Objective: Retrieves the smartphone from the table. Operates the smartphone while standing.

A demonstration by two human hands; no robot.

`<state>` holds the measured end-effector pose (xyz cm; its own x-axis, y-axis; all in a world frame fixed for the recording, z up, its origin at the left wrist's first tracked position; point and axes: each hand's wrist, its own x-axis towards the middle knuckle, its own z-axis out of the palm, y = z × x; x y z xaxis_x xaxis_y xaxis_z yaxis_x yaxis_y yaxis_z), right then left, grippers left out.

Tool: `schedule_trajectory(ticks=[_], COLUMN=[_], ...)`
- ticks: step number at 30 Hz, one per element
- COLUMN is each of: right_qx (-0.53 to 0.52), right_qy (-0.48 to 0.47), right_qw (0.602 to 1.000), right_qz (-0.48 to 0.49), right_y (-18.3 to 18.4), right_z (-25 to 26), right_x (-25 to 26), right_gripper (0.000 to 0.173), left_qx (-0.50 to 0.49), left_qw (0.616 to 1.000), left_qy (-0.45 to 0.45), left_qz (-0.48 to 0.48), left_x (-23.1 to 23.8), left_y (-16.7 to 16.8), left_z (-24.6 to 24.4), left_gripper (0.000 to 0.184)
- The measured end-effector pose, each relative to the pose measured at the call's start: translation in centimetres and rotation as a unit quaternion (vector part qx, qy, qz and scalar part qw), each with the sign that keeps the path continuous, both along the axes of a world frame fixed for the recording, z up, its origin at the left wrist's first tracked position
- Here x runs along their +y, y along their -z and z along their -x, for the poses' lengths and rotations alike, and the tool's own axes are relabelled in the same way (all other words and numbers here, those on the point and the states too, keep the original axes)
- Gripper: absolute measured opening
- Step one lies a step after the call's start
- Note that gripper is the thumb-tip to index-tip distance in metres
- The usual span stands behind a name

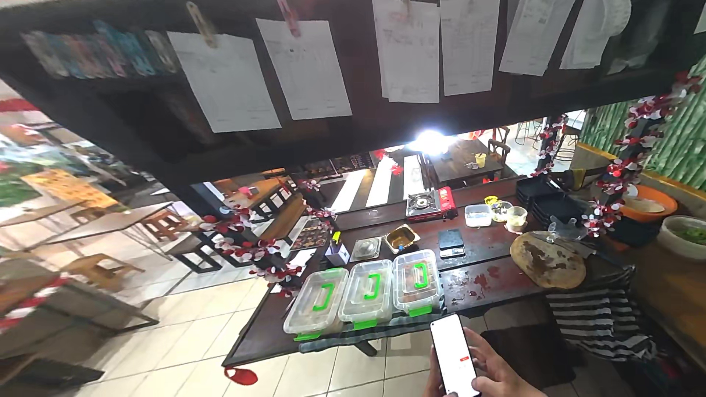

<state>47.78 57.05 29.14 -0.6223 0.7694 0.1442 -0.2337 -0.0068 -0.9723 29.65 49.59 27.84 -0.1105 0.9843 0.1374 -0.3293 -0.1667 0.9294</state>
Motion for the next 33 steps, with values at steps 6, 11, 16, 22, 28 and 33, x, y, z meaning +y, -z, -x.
schedule_trajectory(ticks=[6, 11, 16, 22, 28, 33], right_qx=[-0.013, -0.021, -0.019, -0.034, -0.024, -0.032], right_qy=[0.013, 0.027, 0.019, 0.022, 0.036, 0.047], right_qw=[1.000, 0.999, 1.000, 0.999, 0.999, 0.998], right_qz=[-0.004, -0.027, 0.010, 0.013, 0.011, 0.022], right_y=[-1.5, -2.1, -1.8, -1.6, -1.4, -1.3], right_z=[0.1, 0.1, -0.1, 0.1, 0.5, 0.8], right_x=[-0.2, 0.0, 0.3, 0.4, 0.7, 0.7], right_gripper=[0.085, 0.083, 0.082, 0.083, 0.077, 0.072], left_qx=[0.022, 0.044, 0.018, 0.021, 0.026, 0.013], left_qw=[0.999, 0.999, 1.000, 0.998, 0.999, 0.999], left_qy=[-0.026, -0.017, -0.003, -0.032, -0.025, -0.024], left_qz=[0.000, -0.005, 0.006, 0.052, 0.026, 0.028], left_x=[0.4, 0.3, 0.4, 0.5, 0.8, 0.8], left_y=[-0.8, -2.1, -1.9, -2.2, -1.7, -1.2], left_z=[-0.2, -0.3, -0.4, -0.7, -0.1, 0.1], left_gripper=[0.085, 0.088, 0.084, 0.086, 0.068, 0.068])
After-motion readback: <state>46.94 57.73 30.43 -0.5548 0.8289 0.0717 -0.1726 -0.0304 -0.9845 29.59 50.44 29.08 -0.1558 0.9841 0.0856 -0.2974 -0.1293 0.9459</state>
